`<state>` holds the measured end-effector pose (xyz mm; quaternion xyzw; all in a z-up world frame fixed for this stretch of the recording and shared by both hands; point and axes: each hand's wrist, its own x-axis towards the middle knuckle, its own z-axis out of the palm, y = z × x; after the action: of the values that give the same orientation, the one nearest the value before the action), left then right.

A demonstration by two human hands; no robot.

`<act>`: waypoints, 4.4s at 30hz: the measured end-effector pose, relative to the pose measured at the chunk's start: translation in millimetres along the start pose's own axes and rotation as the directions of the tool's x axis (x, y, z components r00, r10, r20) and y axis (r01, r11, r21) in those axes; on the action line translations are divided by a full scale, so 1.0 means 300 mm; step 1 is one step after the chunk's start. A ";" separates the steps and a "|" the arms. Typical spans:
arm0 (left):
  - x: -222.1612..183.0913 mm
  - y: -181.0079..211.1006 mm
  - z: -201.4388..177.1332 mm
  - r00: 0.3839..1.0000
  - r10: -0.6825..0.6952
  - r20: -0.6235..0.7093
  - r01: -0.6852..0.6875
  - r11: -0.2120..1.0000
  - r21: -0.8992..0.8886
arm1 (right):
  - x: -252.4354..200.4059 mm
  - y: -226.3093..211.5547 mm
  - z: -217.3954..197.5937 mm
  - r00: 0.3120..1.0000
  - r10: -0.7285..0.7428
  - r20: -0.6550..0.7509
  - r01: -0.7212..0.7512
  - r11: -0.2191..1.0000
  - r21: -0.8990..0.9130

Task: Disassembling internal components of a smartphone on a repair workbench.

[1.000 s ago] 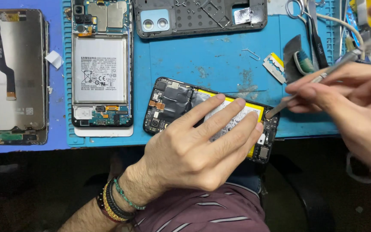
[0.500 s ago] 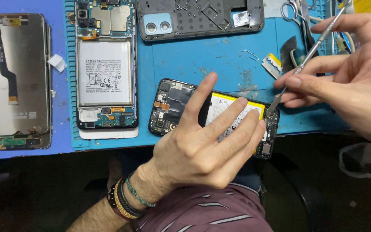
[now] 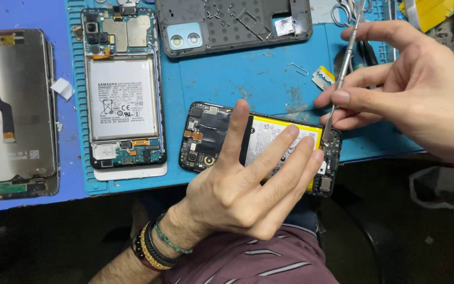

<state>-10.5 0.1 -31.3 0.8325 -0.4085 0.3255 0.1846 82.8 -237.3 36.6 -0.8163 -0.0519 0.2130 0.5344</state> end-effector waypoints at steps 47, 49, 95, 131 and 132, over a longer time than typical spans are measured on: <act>0.059 0.042 0.007 0.993 -0.115 0.034 0.115 0.993 0.025 | -0.376 0.365 0.128 0.750 -0.514 -0.417 0.367 0.847 -0.385; 0.060 0.044 0.007 0.992 -0.120 0.033 0.119 0.993 0.023 | -0.382 0.409 0.114 0.723 -0.566 -0.397 0.431 0.818 -0.382; 0.160 0.056 -0.125 0.933 -0.358 -0.036 0.348 0.923 -0.163 | -0.360 0.175 0.127 0.782 -0.402 -0.475 0.434 0.900 -0.048; 0.041 0.053 0.024 0.971 -0.238 0.010 0.238 0.971 -0.006 | -0.295 0.187 0.097 0.885 -0.203 -0.420 0.118 0.968 -0.219; 0.041 0.053 0.026 0.971 -0.238 0.008 0.238 0.971 -0.006 | -0.293 0.194 0.093 0.884 -0.205 -0.420 0.120 0.968 -0.220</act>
<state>-14.6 -20.7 -27.6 0.8761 -0.3077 0.2965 0.2234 -16.2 -265.6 0.7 -0.8827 -0.0183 -0.0280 0.4687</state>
